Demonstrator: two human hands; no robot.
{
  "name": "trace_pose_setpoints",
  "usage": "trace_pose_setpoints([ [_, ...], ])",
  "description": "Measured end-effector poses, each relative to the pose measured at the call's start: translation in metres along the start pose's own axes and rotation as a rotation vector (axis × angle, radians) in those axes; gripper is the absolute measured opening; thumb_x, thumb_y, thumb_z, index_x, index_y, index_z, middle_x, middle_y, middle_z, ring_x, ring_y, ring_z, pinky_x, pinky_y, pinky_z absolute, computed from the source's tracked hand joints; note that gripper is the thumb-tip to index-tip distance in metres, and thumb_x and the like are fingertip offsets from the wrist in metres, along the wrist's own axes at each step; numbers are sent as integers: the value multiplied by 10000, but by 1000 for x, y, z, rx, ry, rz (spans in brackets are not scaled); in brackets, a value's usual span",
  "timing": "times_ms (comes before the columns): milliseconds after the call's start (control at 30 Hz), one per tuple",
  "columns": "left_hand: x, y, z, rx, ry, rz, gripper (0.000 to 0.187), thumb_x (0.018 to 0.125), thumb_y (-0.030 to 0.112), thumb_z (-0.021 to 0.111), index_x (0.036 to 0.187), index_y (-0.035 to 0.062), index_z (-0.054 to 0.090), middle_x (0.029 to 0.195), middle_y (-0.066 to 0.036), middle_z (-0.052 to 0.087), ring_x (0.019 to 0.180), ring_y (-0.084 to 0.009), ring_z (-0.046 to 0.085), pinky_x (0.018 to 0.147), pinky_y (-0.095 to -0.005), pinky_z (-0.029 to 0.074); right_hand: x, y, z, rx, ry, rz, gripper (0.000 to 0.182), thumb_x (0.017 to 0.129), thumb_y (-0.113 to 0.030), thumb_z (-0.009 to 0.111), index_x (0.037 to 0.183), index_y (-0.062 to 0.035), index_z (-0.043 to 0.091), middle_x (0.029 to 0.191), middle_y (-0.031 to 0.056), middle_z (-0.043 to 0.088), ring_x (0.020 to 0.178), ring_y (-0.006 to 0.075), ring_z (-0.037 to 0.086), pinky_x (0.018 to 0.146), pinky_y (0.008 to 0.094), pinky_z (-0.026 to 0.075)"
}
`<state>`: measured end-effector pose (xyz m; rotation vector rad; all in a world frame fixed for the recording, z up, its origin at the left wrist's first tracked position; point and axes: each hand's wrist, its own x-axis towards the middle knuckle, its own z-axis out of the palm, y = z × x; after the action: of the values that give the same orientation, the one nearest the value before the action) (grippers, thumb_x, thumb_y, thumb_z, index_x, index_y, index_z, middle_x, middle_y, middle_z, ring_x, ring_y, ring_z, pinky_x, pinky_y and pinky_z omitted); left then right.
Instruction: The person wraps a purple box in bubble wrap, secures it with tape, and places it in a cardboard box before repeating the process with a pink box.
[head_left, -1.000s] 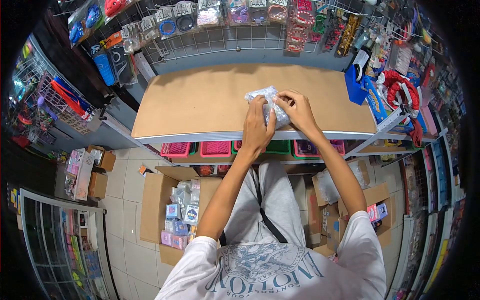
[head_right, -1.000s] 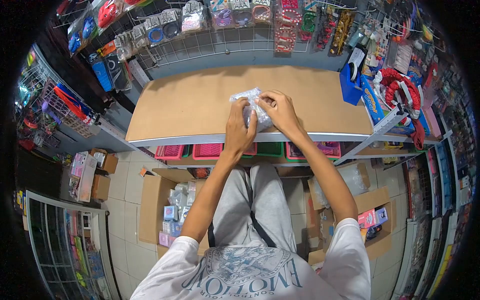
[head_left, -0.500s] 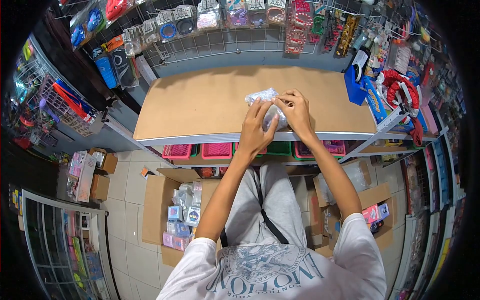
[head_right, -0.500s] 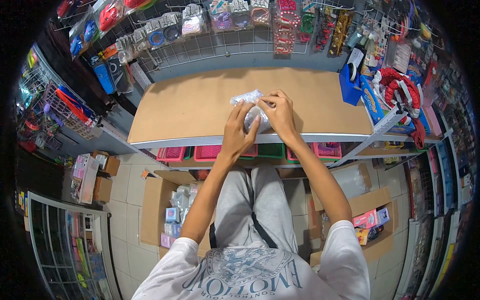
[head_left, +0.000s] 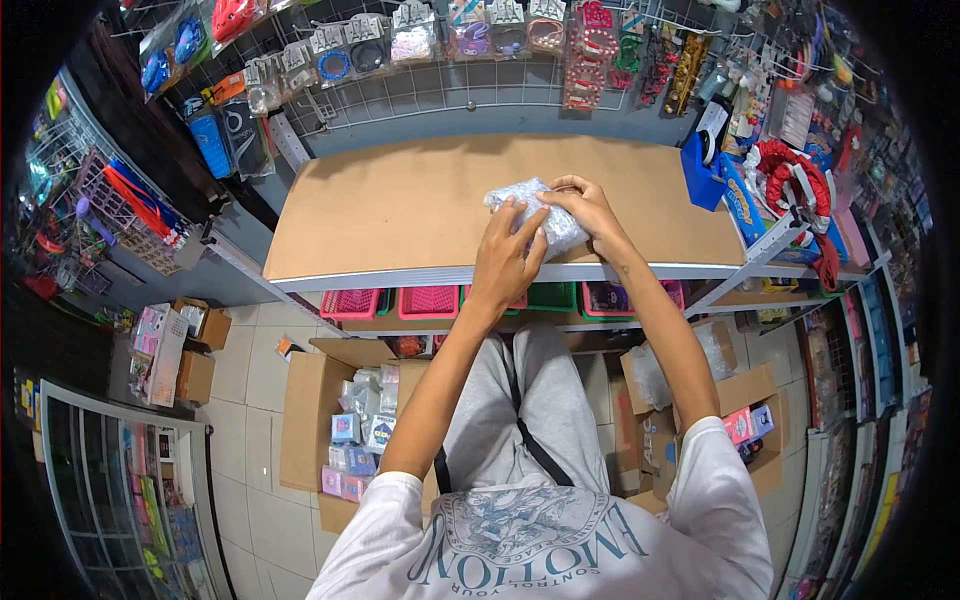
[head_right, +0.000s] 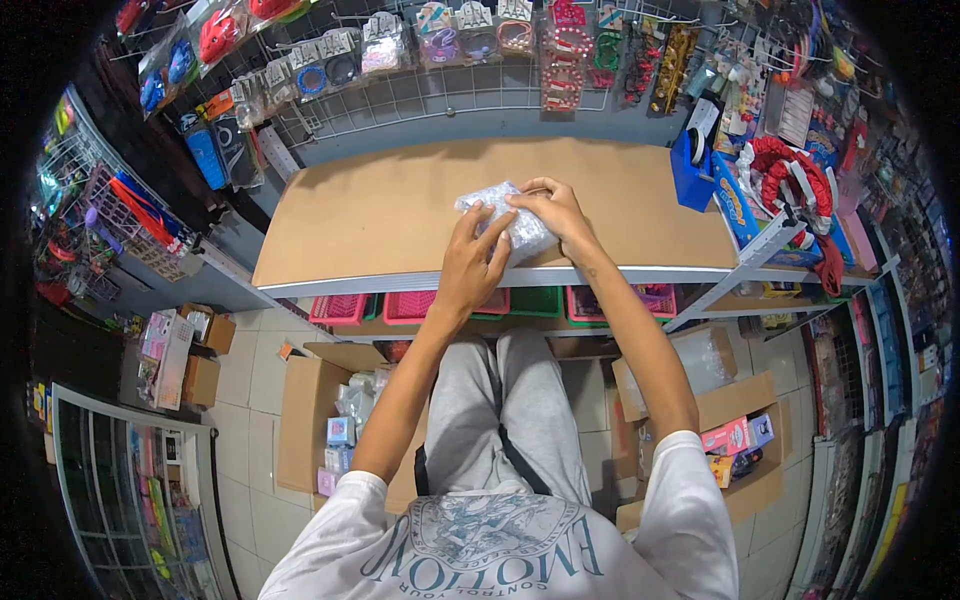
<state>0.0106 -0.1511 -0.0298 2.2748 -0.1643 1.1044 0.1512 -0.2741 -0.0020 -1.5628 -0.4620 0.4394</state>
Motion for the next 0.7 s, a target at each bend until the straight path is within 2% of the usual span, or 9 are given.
trace_pose_setpoints([
  [133, -1, 0, 1, 34, 14, 1, 354, 912, 145, 635, 1258, 73, 671, 1248, -250, 595, 1254, -450, 547, 1056, -514, 449, -4, -7, -5, 25, -12, -42, 361, 879, -260, 809, 1096, -18, 651, 910, 28, 672, 771, 77, 597, 671, 215, 475],
  [267, 0, -3, 2, 59, 26, 28, 335, 909, 154, 641, 1231, 69, 678, 1236, -231, 610, 1252, -435, 551, 1052, -509, 451, -16, -15, -37, -28, 156, -23, 299, 955, -355, 725, 1082, -91, 669, 863, -37, 623, 698, 17, 531, 573, 170, 424],
  [367, 0, -3, 4, 74, 35, 27, 337, 909, 160, 644, 1231, 67, 678, 1226, -222, 619, 1256, -429, 551, 1054, -507, 450, -37, -9, -62, -90, 172, -28, 287, 958, -348, 721, 1072, -90, 672, 866, -42, 616, 711, 26, 540, 590, 180, 434],
  [400, -1, -4, 5, 77, 40, 27, 336, 909, 164, 646, 1228, 65, 680, 1230, -220, 619, 1259, -427, 549, 1054, -510, 449, -51, -8, -58, -134, 159, -66, 269, 946, -308, 741, 1070, -72, 699, 882, -38, 634, 728, 35, 545, 629, 189, 442],
  [500, -1, -4, 6, 90, 42, 27, 331, 911, 164, 646, 1223, 62, 684, 1232, -221, 619, 1261, -426, 547, 1053, -514, 449, -74, 12, -54, -316, -73, -252, 268, 928, -254, 766, 1080, -38, 725, 888, -27, 660, 746, 42, 542, 673, 204, 444],
  [600, -2, -2, 4, 70, 20, 2, 328, 931, 151, 629, 1245, 77, 686, 1259, -233, 608, 1272, -426, 540, 1056, -510, 447, -79, 19, -42, -343, 34, -269, 266, 912, -216, 783, 1070, -7, 738, 869, -20, 673, 751, 41, 530, 691, 214, 437],
  [700, 0, -2, 2, 61, 8, 4, 332, 916, 147, 641, 1237, 70, 683, 1247, -232, 611, 1260, -433, 547, 1065, -516, 445, -78, 18, -46, -258, -44, -224, 261, 916, -210, 778, 1063, 3, 738, 841, -26, 661, 744, 41, 521, 672, 221, 421],
])
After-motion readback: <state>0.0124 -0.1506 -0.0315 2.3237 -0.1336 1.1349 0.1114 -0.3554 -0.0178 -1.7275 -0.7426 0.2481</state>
